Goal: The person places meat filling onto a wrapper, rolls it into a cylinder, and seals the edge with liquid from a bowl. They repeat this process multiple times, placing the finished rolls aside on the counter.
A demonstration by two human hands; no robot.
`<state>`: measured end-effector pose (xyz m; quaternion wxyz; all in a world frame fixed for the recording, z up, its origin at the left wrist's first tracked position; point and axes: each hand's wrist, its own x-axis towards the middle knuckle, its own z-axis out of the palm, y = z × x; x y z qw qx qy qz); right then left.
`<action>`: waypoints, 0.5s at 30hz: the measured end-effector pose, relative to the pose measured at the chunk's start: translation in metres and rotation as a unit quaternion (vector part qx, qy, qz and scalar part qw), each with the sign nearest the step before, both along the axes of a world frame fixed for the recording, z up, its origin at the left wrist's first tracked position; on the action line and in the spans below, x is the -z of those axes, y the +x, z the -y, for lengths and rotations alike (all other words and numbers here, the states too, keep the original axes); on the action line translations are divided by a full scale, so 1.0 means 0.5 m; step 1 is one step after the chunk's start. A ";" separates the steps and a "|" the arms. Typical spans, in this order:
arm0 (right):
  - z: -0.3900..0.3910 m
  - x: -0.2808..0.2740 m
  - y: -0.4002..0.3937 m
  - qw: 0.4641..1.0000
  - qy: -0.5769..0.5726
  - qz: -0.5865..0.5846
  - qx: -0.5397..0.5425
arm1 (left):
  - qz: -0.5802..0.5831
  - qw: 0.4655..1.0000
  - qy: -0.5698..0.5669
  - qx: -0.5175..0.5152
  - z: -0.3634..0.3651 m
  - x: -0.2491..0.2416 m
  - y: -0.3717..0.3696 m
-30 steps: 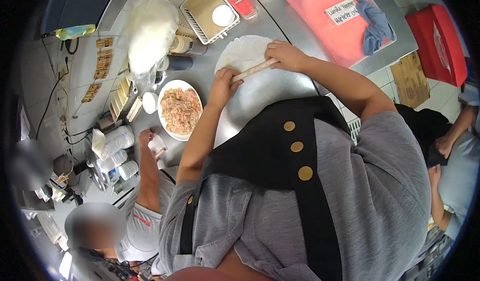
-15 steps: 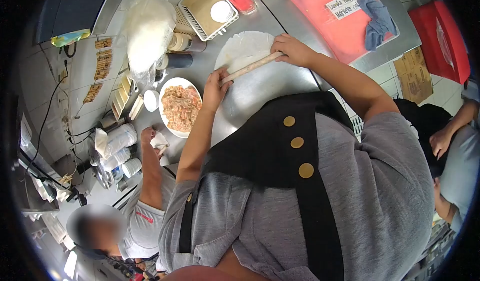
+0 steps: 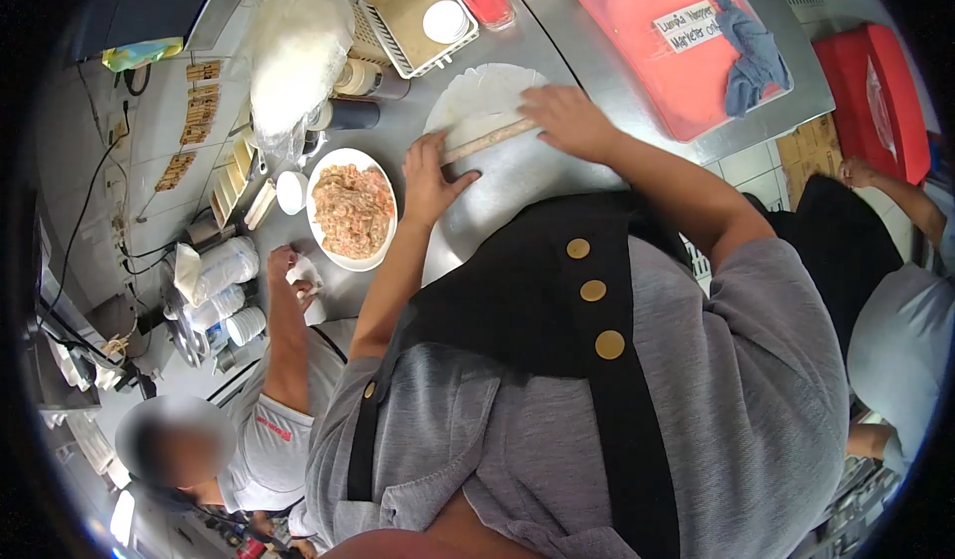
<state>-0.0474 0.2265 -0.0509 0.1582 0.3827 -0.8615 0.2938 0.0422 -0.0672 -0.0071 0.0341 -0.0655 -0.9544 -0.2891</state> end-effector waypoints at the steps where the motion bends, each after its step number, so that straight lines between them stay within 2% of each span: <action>1: 0.014 0.004 0.003 0.997 0.020 -0.053 -0.057 | -0.047 0.997 -0.054 0.001 -0.020 -0.002 0.001; 2: 0.027 0.008 0.005 0.987 0.040 -0.105 -0.114 | -0.049 0.998 -0.050 -0.006 -0.032 0.004 0.001; 3: 0.039 0.010 0.005 0.986 0.044 -0.108 -0.122 | -0.065 0.996 -0.057 0.036 -0.042 0.014 -0.004; 4: 0.050 0.011 0.003 0.984 0.062 -0.079 -0.146 | -0.081 0.992 -0.065 0.077 -0.053 0.024 -0.008; 6: 0.065 0.012 -0.004 0.979 0.086 -0.053 -0.179 | -0.107 0.989 -0.076 0.073 -0.068 0.042 -0.012; 9: 0.072 0.013 -0.016 0.978 0.136 0.006 -0.157 | -0.132 0.984 -0.098 0.068 -0.072 0.063 -0.017; 15: 0.069 0.015 -0.034 0.984 0.101 0.023 -0.147 | -0.116 0.982 -0.125 0.076 -0.050 0.061 -0.026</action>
